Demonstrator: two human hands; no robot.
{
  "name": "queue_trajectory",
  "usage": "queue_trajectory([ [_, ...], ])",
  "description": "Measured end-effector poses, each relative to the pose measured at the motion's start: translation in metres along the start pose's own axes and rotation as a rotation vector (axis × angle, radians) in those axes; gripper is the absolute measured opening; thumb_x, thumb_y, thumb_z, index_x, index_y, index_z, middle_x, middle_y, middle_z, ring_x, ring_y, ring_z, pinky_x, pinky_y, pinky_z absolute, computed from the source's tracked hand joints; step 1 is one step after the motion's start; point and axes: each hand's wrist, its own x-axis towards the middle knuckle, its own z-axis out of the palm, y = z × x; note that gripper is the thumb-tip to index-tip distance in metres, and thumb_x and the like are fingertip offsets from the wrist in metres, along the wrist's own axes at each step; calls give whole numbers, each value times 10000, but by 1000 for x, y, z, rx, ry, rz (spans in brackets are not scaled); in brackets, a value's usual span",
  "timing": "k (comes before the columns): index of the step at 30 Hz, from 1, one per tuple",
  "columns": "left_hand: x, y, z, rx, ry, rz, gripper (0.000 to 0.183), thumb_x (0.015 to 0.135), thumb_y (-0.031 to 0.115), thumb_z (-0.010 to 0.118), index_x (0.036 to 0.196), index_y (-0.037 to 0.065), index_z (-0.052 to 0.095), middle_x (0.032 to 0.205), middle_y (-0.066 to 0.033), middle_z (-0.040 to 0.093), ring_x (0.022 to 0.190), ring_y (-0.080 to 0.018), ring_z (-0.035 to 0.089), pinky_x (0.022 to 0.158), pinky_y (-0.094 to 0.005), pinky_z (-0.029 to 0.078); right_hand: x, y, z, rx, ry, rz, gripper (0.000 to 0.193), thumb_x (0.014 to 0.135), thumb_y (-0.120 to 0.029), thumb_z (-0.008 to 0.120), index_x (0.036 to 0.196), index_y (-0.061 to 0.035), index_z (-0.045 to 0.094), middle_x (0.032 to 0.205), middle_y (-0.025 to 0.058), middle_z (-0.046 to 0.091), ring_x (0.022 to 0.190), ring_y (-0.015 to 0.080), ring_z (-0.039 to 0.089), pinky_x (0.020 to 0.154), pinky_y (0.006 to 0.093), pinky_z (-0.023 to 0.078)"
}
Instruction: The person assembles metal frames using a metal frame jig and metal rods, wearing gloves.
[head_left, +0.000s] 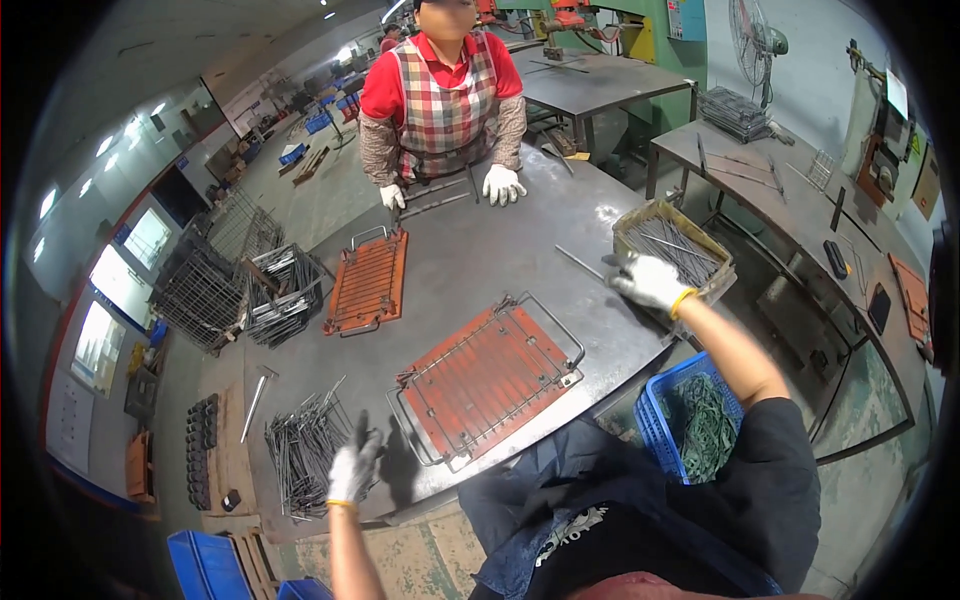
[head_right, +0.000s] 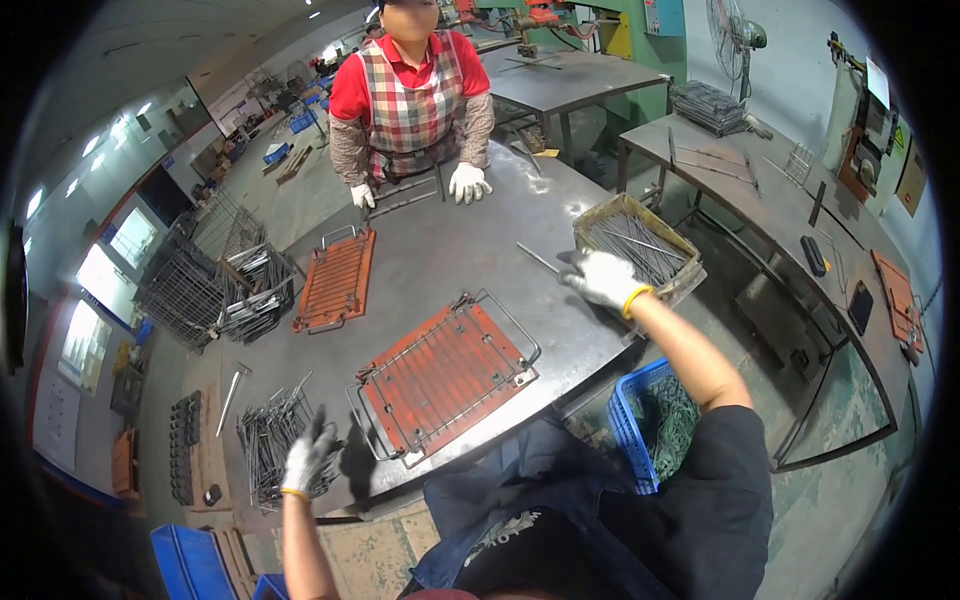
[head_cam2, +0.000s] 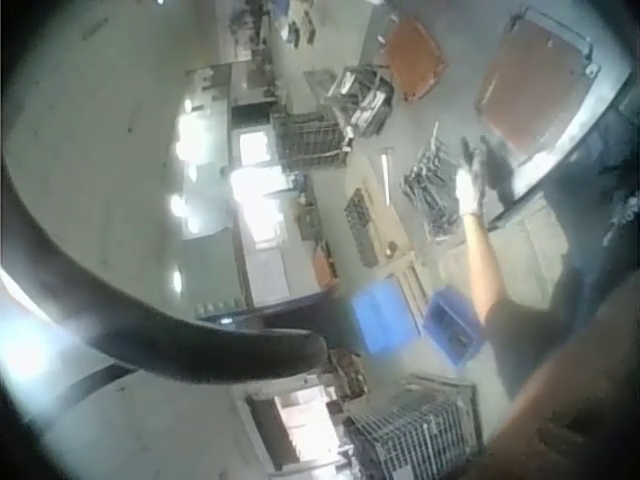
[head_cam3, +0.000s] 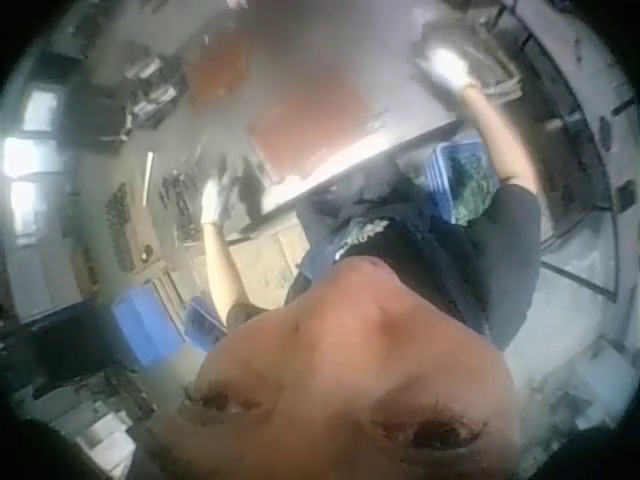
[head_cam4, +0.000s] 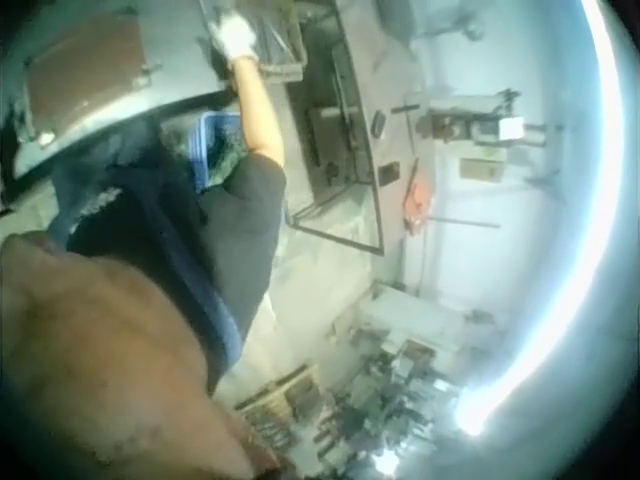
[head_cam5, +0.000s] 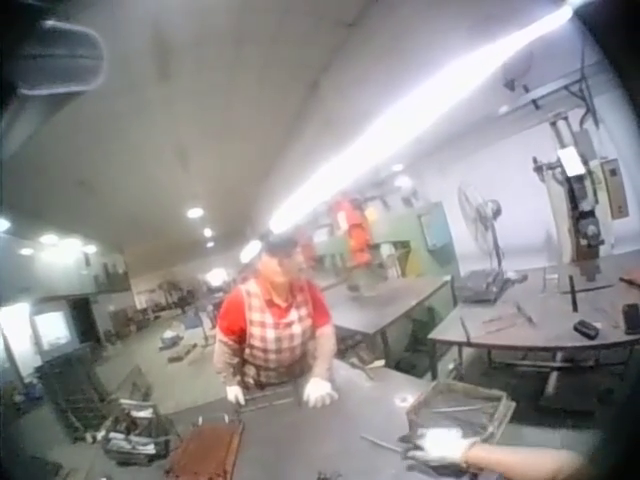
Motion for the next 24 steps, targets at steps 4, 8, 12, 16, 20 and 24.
queue_trajectory([
  [4, 9, 31, 51, 179, 9, -201, 570, 913, 455, 481, 1423, 216, 391, 1043, -225, 660, 976, -380, 634, 776, -436, 494, -2, 20, 83, -104, 165, 72, 421, 877, -324, 539, 1231, -100, 506, 1060, 191, 592, 993, 377, 576, 844, 471, 467],
  [8, 28, 35, 78, 170, -20, -304, 604, 903, 467, 476, 1412, 148, 409, 1081, -232, 650, 1050, -375, 612, 862, -408, 475, 3, 51, 134, -155, 195, 226, 229, 915, -236, 461, 1060, -106, 583, 959, 172, 608, 867, 355, 615, 691, 473, 497],
  [12, 39, 4, 103, -129, 70, -199, 466, 940, 361, 489, 1249, 18, 557, 969, -132, 696, 877, -237, 651, 776, -323, 479, -8, 54, 141, -202, 180, 62, 222, 901, -207, 492, 1068, -102, 593, 928, 167, 589, 825, 349, 599, 651, 454, 486],
  [16, 32, 17, 108, -295, -18, -462, 405, 946, 350, 493, 1076, 2, 654, 857, -59, 681, 746, -150, 606, 687, -293, 464, -21, 59, 137, -146, 250, 22, 364, 852, -255, 598, 1179, -101, 548, 973, 170, 556, 879, 346, 557, 716, 449, 465],
  [20, 30, -22, 129, -717, -90, -533, 320, 971, 277, 474, 1098, -14, 519, 736, -117, 627, 613, -256, 626, 539, -398, 537, -36, 82, 151, -186, 343, 5, 405, 831, -261, 631, 1192, -101, 537, 925, 175, 530, 840, 345, 521, 691, 445, 425],
  [24, -4, 7, 162, -1026, -11, -538, 362, 964, 334, 517, 993, -17, 601, 883, -70, 620, 739, -173, 634, 615, -315, 512, -51, 76, 159, -117, 271, 107, 257, 870, -210, 578, 1110, -123, 606, 818, 181, 550, 772, 352, 551, 636, 462, 438],
])
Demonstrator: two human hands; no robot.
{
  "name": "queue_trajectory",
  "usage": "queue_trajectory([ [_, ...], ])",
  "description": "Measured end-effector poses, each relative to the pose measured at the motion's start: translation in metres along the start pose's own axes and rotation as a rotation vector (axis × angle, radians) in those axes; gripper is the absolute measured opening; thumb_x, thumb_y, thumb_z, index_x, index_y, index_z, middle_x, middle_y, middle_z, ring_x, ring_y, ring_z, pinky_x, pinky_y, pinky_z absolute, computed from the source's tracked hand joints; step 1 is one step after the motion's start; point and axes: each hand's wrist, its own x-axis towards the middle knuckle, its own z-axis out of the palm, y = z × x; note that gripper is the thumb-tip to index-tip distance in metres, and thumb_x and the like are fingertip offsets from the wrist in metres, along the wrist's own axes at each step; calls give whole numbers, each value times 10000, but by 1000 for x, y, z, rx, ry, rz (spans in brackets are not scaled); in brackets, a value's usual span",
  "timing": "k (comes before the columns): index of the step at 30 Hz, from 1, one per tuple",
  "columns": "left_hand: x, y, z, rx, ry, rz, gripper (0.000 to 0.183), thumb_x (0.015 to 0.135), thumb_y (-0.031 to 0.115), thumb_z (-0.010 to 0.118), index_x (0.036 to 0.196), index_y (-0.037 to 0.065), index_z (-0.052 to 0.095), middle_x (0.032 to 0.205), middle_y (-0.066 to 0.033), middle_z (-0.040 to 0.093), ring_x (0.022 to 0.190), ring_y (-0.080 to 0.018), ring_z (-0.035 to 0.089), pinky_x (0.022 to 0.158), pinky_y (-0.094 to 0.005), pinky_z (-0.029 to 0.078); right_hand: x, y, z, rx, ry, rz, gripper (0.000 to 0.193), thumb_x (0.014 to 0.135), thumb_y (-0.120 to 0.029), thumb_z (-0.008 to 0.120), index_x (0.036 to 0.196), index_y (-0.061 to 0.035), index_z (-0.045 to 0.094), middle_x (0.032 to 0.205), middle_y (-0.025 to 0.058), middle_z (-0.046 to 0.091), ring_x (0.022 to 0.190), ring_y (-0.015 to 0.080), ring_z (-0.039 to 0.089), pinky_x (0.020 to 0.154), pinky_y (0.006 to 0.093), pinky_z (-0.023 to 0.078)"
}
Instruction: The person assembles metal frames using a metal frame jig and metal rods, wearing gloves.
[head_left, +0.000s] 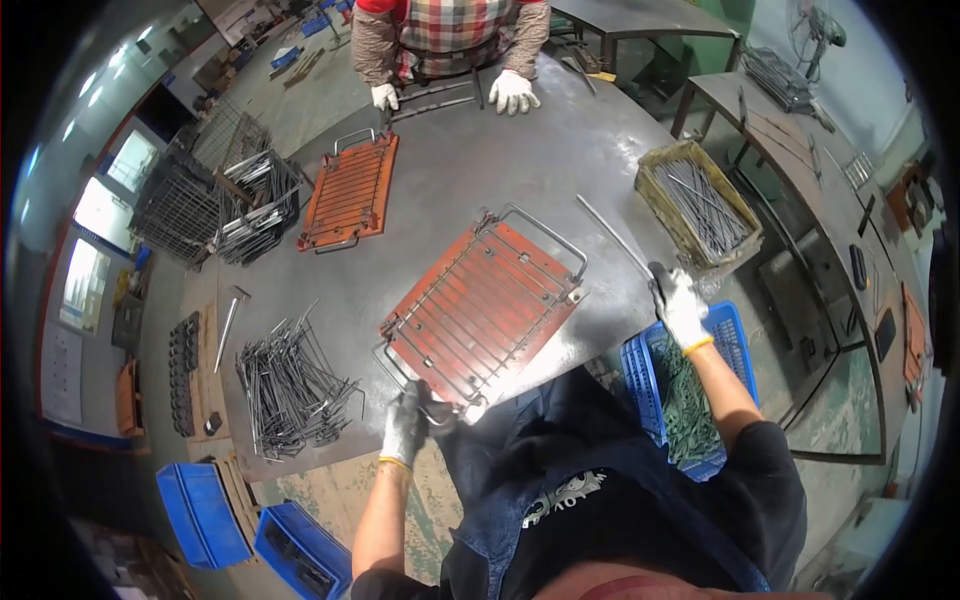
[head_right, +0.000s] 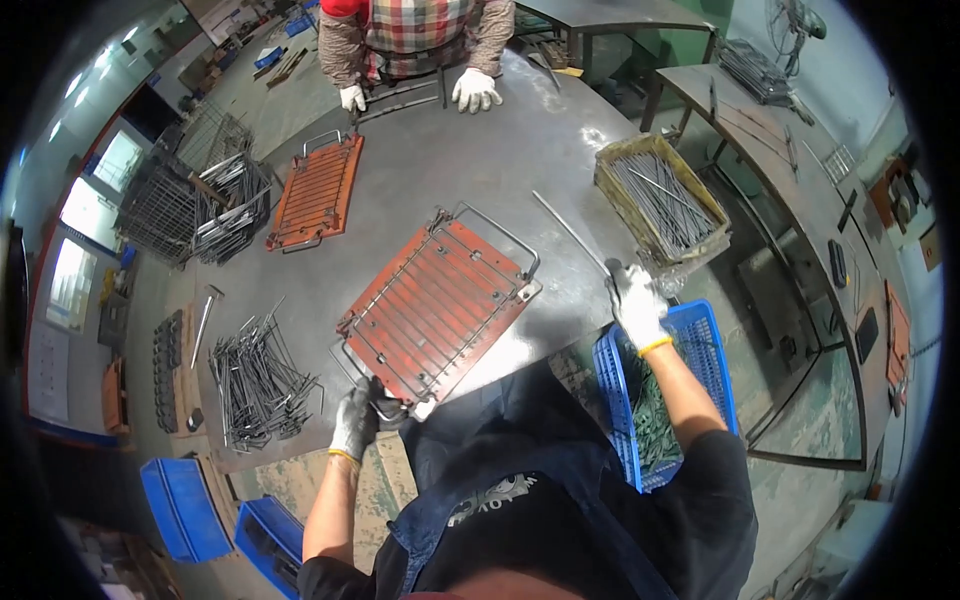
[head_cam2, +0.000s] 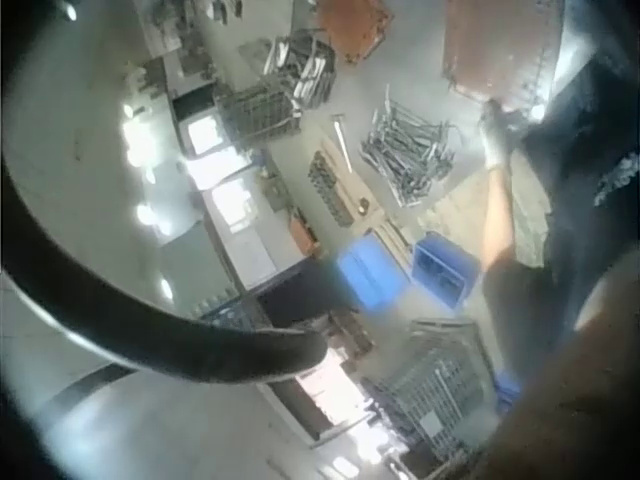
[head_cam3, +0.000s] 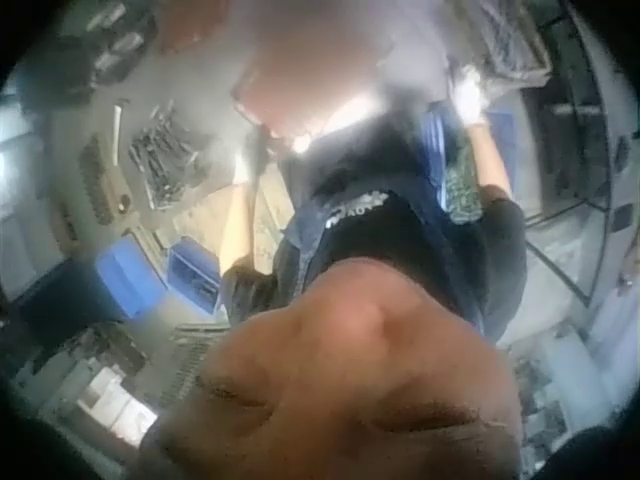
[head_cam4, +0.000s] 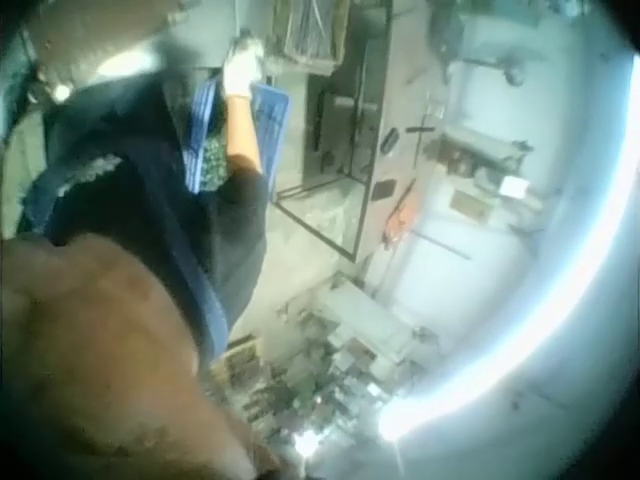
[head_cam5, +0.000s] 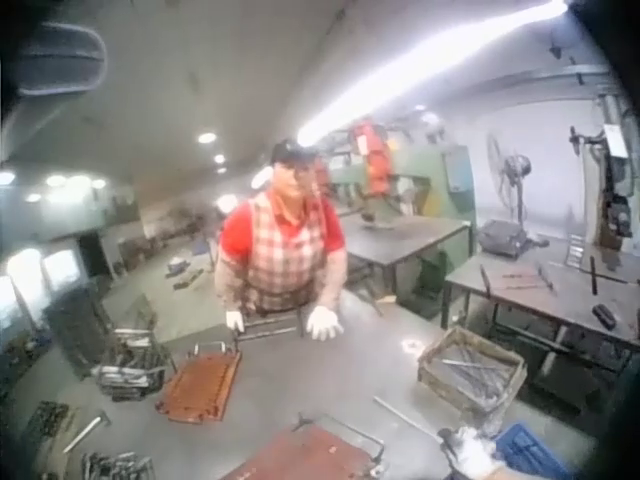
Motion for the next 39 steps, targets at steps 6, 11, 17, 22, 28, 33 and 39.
queue_trajectory([
  [6, -5, -15, 33, -261, -175, -187, 175, 936, 230, 482, 909, 63, 529, 799, -139, 622, 655, -247, 648, 551, -368, 558, -30, -16, -13, 169, 165, 68, 396, 811, -75, 637, 1204, -103, 596, 936, 154, 573, 902, 319, 531, 824, 423, 426],
  [11, -7, 24, 116, -427, -180, -212, 326, 977, 285, 445, 1114, -10, 424, 948, -214, 609, 760, -338, 667, 628, -470, 600, -57, -6, -6, 124, 53, 231, 441, 863, -109, 598, 1296, -100, 512, 1089, 206, 540, 1007, 367, 514, 886, 447, 422],
  [17, 45, 43, 160, -273, -381, -111, 383, 982, 297, 403, 1144, -39, 493, 905, -135, 616, 739, -210, 639, 609, -351, 563, -52, -14, -29, 338, -29, 474, 400, 885, -86, 533, 1284, -113, 513, 990, 150, 667, 852, 306, 659, 742, 400, 514],
  [22, 111, 56, 209, -229, -525, -181, 444, 1010, 429, 318, 1012, 48, 544, 723, -77, 586, 519, -175, 514, 492, -281, 419, -53, -68, -32, 759, 153, 447, 349, 909, -100, 549, 1245, -9, 535, 848, 89, 680, 786, 136, 663, 664, 295, 522],
  [28, 139, 96, 221, 78, -582, 24, 268, 989, 299, 473, 1024, 36, 515, 804, -73, 552, 621, -142, 562, 518, -276, 460, -24, -85, -13, 500, -55, 133, 315, 917, -139, 541, 1218, -63, 591, 795, 93, 662, 606, 154, 624, 564, 296, 493],
  [33, 193, 124, 140, -397, -31, 276, 400, 1003, 317, 322, 1134, -19, 495, 1007, -170, 604, 845, -244, 602, 796, -382, 500, -14, -57, 25, 122, 123, 6, 319, 840, -113, 622, 1157, -129, 642, 821, 114, 626, 704, 275, 595, 632, 379, 468],
  [39, 302, 177, 42, -798, 357, 298, 384, 961, 435, 409, 1176, 144, 539, 1127, -47, 572, 1013, -219, 521, 909, -378, 409, 3, -69, 19, 187, 105, -19, 312, 829, -82, 605, 1138, -99, 646, 892, 109, 620, 764, 287, 572, 671, 395, 449],
])
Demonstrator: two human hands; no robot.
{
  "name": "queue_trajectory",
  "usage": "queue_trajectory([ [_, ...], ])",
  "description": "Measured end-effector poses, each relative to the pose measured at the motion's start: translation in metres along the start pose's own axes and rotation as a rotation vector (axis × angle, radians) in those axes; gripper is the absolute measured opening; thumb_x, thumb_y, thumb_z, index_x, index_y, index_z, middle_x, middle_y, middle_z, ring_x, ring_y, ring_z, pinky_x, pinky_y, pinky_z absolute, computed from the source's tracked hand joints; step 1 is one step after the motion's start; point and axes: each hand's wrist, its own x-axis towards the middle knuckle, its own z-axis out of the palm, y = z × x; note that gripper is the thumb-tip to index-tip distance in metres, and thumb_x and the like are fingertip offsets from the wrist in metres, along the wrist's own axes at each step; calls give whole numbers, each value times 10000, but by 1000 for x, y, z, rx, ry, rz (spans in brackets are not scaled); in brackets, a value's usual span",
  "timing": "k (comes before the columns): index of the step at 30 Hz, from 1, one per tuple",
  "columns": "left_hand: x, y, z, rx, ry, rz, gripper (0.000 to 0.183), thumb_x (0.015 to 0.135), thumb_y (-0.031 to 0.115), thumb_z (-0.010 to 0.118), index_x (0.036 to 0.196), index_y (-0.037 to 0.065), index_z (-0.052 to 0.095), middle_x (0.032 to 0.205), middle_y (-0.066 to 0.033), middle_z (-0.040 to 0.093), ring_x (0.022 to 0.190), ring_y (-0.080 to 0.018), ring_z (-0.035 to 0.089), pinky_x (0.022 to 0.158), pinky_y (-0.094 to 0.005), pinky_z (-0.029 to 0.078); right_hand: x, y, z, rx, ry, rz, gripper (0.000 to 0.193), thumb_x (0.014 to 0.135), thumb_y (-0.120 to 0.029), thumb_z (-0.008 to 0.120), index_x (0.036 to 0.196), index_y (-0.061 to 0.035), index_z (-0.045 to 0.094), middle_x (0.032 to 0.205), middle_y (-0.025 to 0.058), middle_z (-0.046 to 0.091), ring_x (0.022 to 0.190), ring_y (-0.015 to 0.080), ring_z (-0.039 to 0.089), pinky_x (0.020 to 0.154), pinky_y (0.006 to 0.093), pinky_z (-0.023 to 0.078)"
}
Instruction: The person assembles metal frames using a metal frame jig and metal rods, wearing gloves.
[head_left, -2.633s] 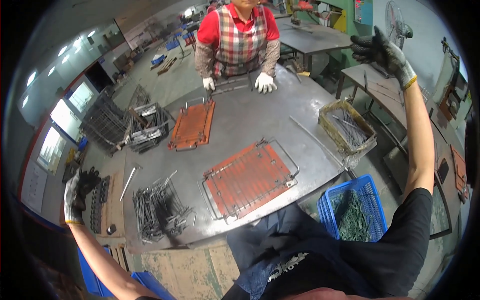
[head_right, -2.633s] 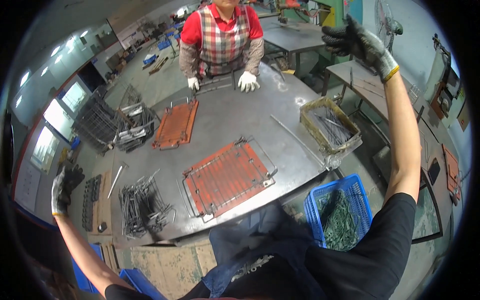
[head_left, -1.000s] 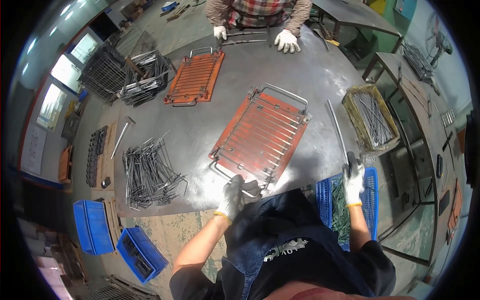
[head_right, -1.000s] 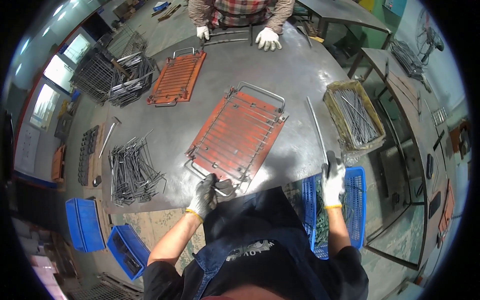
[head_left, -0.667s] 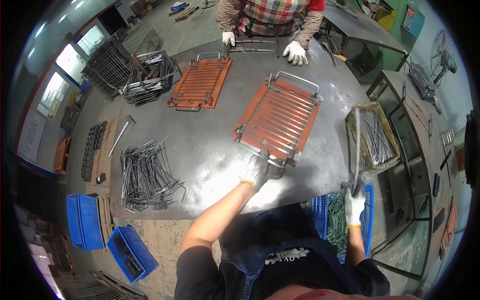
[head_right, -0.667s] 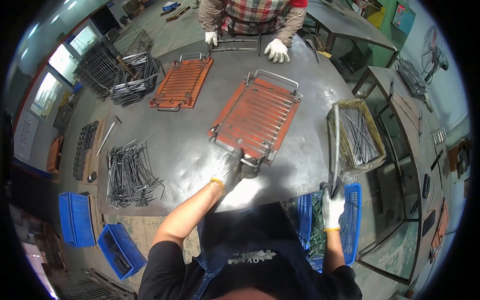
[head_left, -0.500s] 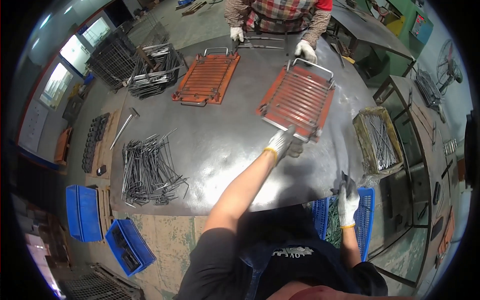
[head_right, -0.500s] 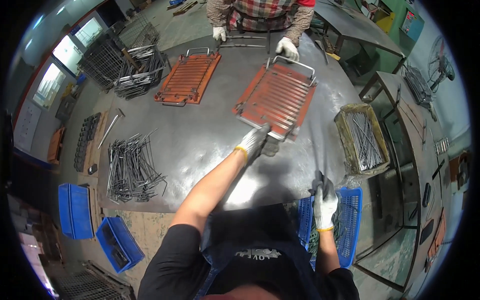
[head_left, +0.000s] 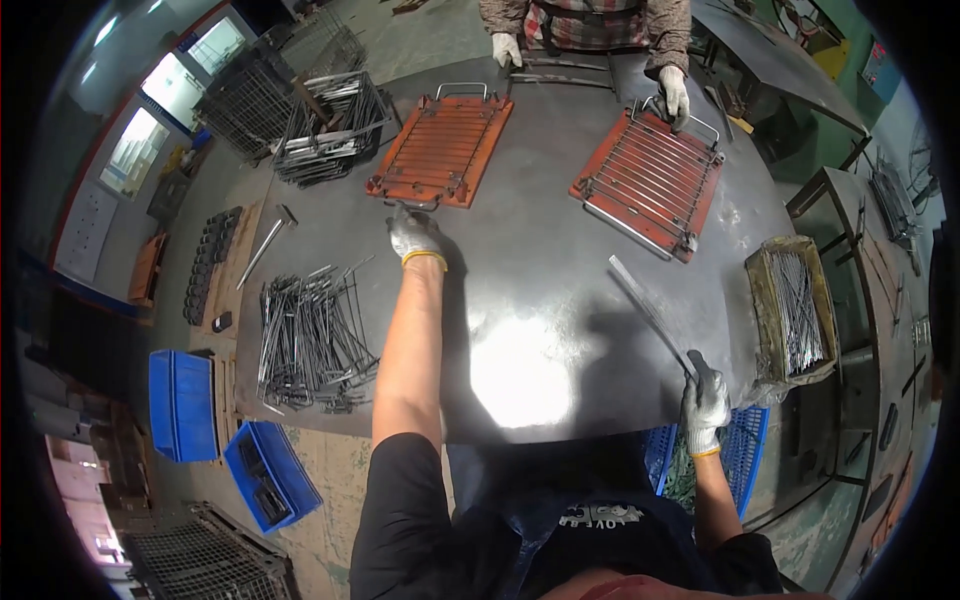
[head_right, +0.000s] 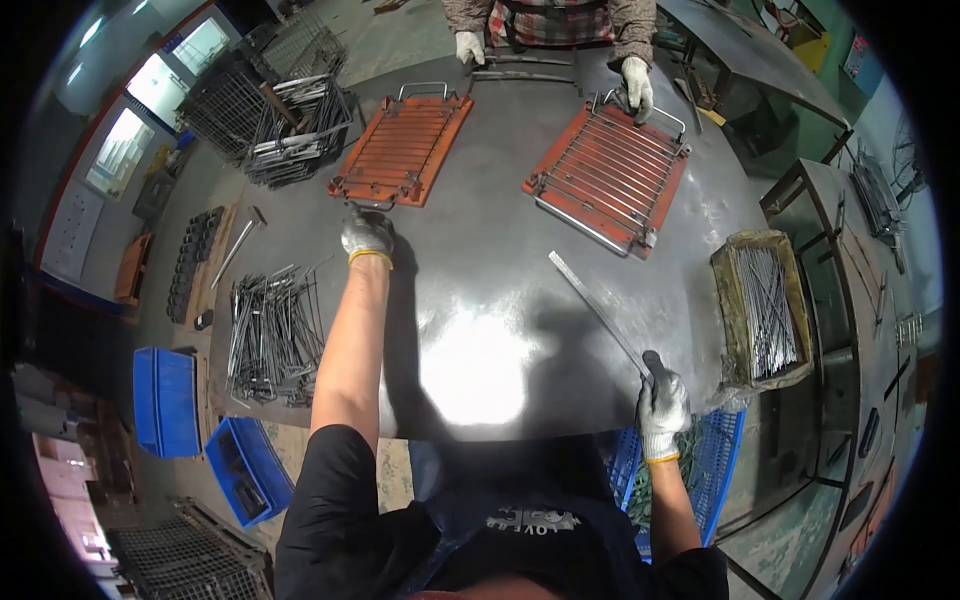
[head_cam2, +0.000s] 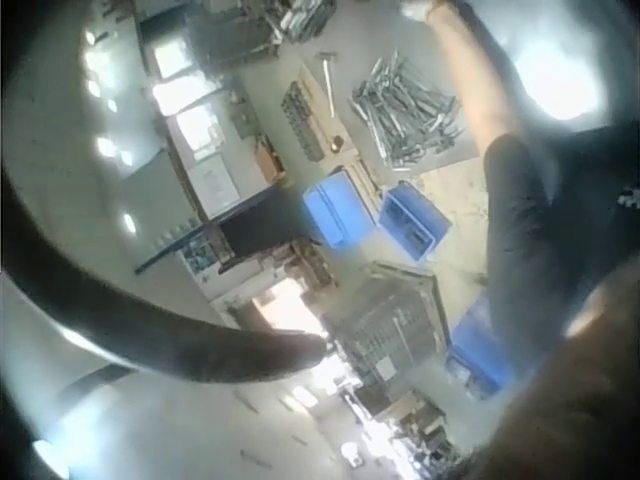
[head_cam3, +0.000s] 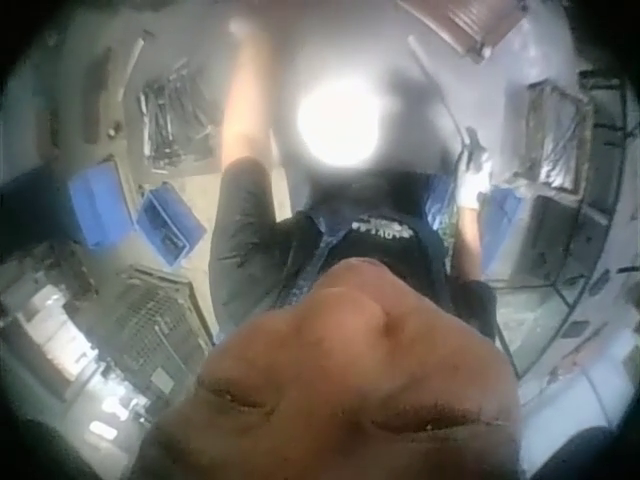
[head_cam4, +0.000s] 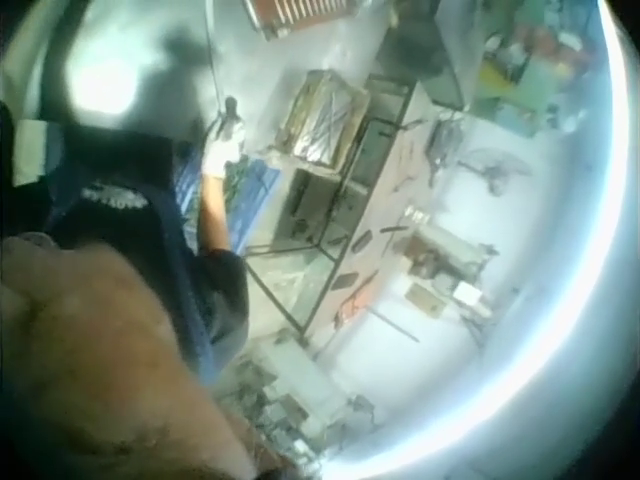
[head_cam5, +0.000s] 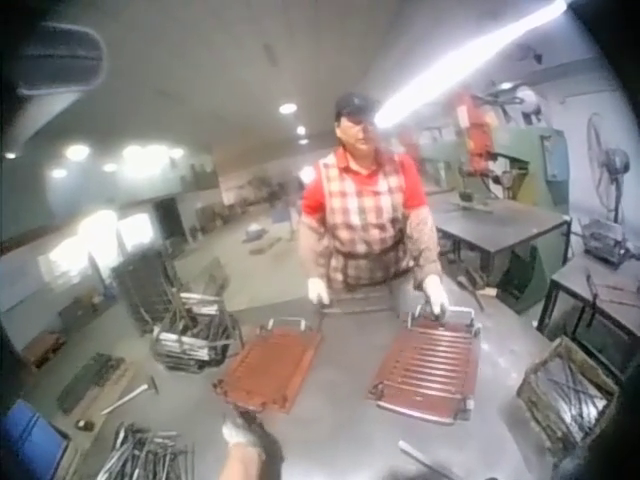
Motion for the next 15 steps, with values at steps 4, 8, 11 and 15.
queue_trajectory([
  [4, 24, -9, -6, -198, -216, -53, 336, 969, 392, 433, 1136, 120, 539, 971, -47, 590, 891, -217, 550, 832, -404, 456, -2, -2, -5, 1, 31, -24, 295, 814, -71, 610, 1103, -105, 657, 909, 91, 644, 745, 279, 578, 667, 384, 458],
  [8, 9, -33, -5, -153, -215, -20, 278, 979, 370, 439, 990, 116, 554, 789, -51, 541, 721, -224, 536, 776, -474, 513, 8, -8, -4, -5, 59, -68, 310, 768, -62, 626, 1068, -129, 672, 915, 82, 659, 714, 269, 588, 644, 377, 464],
  [11, -46, -54, -4, -119, -300, -96, 252, 990, 335, 428, 968, 128, 572, 693, -1, 495, 693, -219, 554, 819, -523, 515, -1, 0, -4, -46, 51, -13, 322, 765, -89, 628, 1081, -140, 668, 836, 90, 620, 723, 287, 582, 636, 396, 460],
  [15, -110, -41, -38, -1, -268, -158, 273, 966, 389, 457, 1037, 145, 556, 859, -40, 530, 805, -256, 598, 698, -431, 505, -2, 2, -7, -11, 22, -1, 361, 774, -122, 629, 1133, -163, 643, 798, 101, 582, 737, 307, 567, 629, 426, 449],
])
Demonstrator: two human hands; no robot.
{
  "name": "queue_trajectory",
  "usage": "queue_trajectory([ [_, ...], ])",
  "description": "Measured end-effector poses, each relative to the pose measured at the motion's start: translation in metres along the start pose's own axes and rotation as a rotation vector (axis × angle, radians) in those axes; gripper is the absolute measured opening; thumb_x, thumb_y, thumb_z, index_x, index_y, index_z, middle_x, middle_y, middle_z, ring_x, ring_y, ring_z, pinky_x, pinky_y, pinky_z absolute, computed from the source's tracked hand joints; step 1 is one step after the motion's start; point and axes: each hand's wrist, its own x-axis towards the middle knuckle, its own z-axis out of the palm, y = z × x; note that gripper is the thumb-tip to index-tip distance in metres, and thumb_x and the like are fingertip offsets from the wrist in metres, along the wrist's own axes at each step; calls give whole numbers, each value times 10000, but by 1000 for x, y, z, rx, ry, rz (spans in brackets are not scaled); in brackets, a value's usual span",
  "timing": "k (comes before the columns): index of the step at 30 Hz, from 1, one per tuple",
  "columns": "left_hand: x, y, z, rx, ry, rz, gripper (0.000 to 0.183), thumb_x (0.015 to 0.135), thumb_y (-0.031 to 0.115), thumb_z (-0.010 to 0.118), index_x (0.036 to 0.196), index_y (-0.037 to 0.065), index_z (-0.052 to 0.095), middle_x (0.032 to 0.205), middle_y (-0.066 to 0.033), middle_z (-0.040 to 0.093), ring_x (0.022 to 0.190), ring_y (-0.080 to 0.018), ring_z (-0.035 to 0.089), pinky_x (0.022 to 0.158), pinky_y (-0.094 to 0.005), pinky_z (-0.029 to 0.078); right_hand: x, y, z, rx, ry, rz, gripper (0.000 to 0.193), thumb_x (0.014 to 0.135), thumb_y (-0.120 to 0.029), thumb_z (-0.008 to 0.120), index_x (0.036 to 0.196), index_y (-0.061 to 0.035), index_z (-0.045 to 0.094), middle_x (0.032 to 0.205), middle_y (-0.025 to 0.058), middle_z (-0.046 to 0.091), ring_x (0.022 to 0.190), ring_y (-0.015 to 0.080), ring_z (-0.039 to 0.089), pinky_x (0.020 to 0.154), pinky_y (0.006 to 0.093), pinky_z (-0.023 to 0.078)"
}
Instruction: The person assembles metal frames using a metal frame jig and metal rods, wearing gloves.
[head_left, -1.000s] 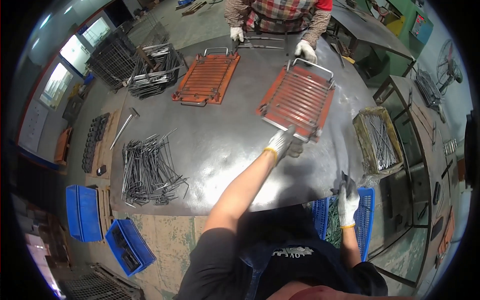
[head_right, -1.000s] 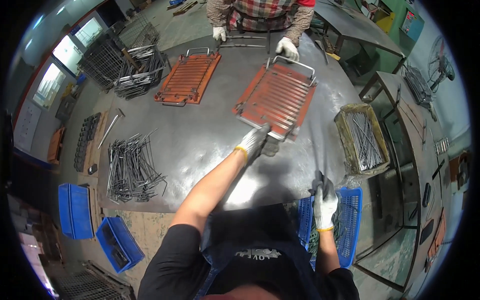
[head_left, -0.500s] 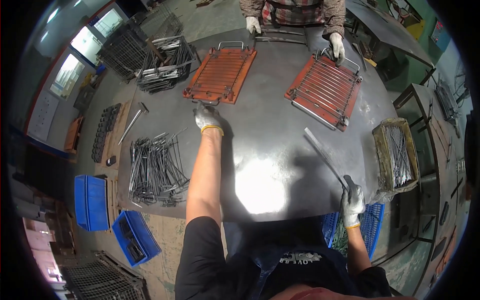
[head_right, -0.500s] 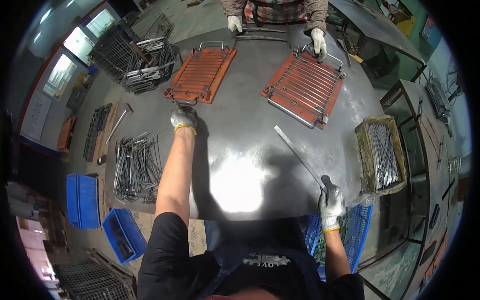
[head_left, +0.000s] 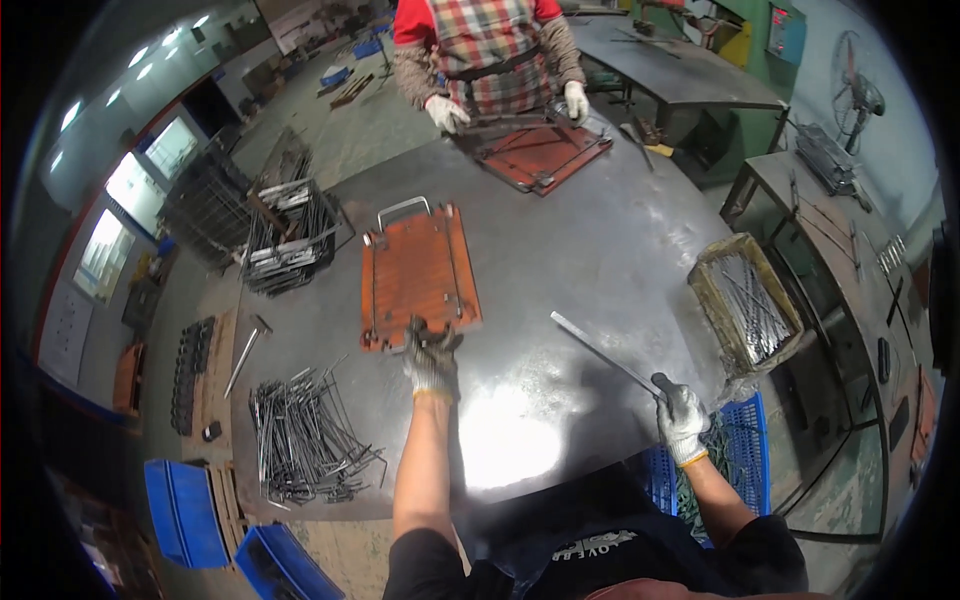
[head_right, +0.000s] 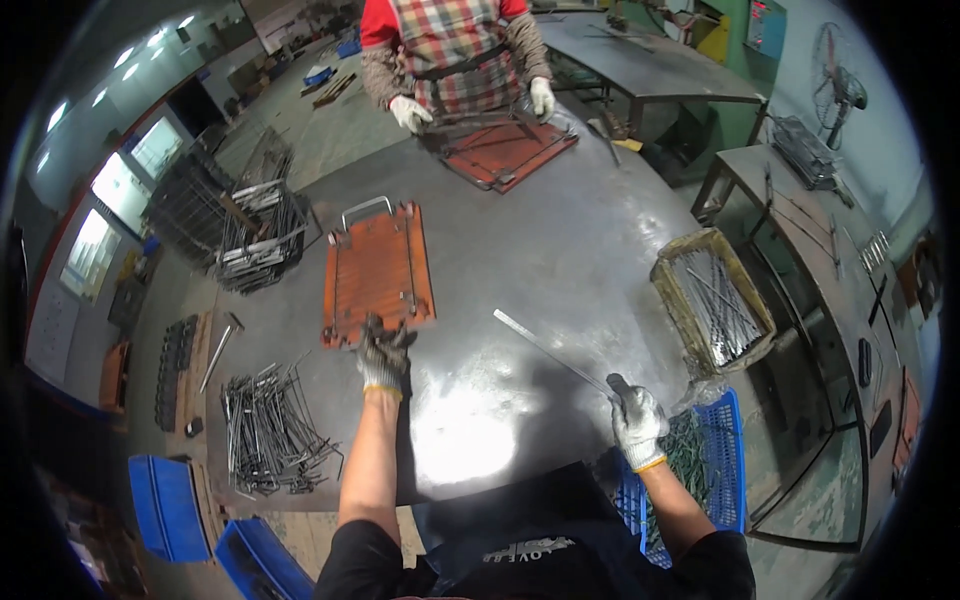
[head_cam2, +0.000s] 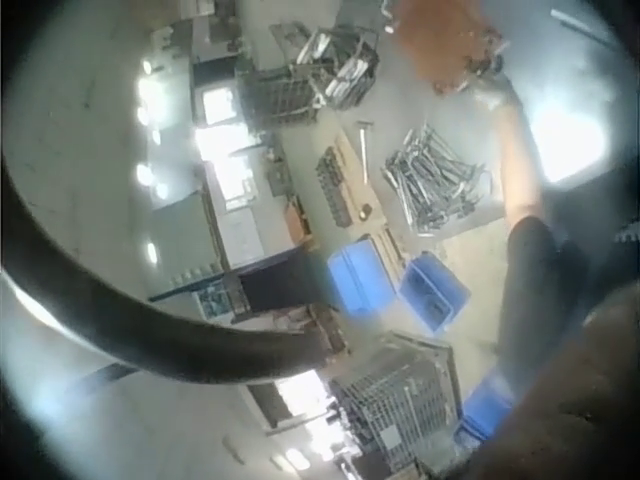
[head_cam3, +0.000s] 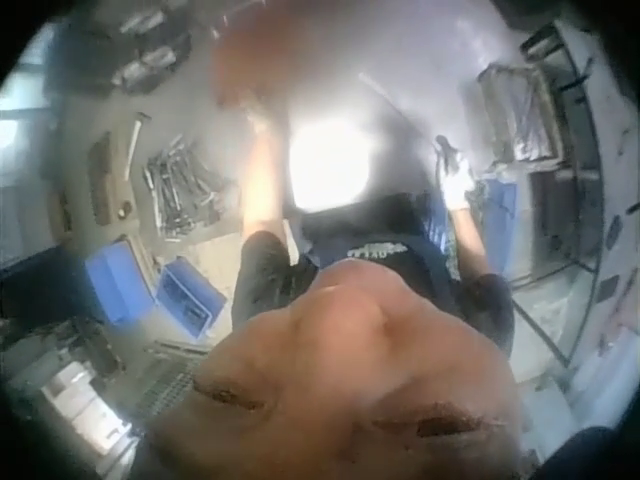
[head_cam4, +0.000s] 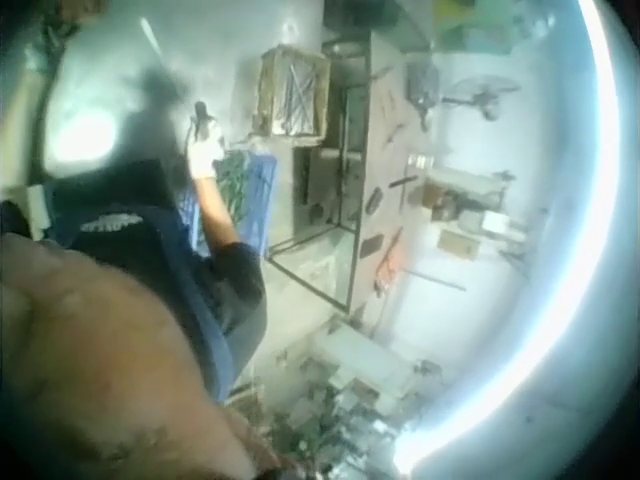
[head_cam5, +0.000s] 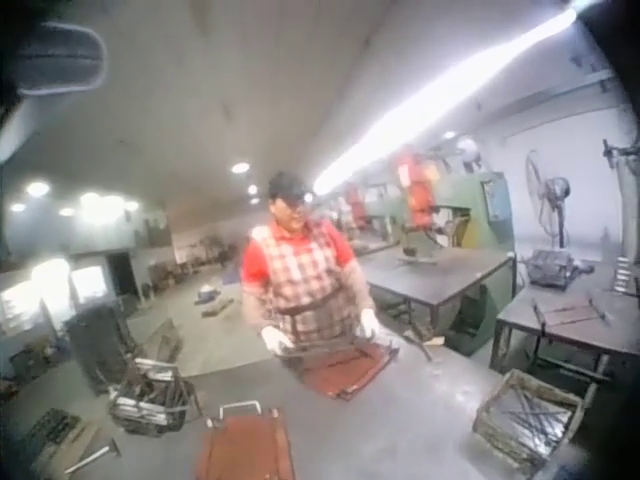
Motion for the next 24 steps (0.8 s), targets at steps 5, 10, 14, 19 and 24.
queue_trajectory([
  [5, -101, 12, -36, 104, 2, -100, 321, 945, 402, 496, 1075, 113, 544, 923, -80, 551, 669, -246, 597, 577, -349, 527, 4, -19, -13, 116, 7, 130, 323, 823, -114, 600, 1144, -134, 636, 966, 128, 626, 887, 325, 598, 769, 403, 473],
  [10, -199, 25, -79, 176, -3, -316, 367, 974, 421, 431, 1109, 114, 580, 548, 27, 422, 416, -153, 381, 490, -389, 475, 5, -1, -24, 203, -72, 242, 393, 874, -159, 560, 1256, -76, 522, 1169, 197, 582, 1083, 374, 549, 927, 424, 444],
  [14, -213, 14, -140, 329, -44, -330, 384, 969, 430, 438, 1162, 117, 545, 546, 67, 408, 407, -118, 360, 412, -306, 351, 3, 57, 23, -2, -150, 114, 387, 885, -111, 462, 1264, -53, 513, 1220, 273, 526, 1141, 436, 476, 997, 474, 374],
  [19, -187, 37, -119, 293, -86, -303, 354, 966, 373, 503, 1061, 50, 609, 466, 59, 343, 349, -100, 347, 328, -292, 293, 63, 7, -21, -291, -261, 102, 352, 897, -241, 515, 1211, -86, 555, 997, 196, 596, 994, 356, 553, 858, 447, 450],
  [24, -183, 37, -97, 461, 100, -105, 286, 962, 303, 530, 900, 44, 635, 465, 37, 364, 314, -107, 331, 303, -270, 265, 69, -23, -17, 142, -119, -127, 289, 893, -206, 532, 1131, -61, 611, 1009, 162, 610, 913, 323, 576, 834, 406, 451],
])
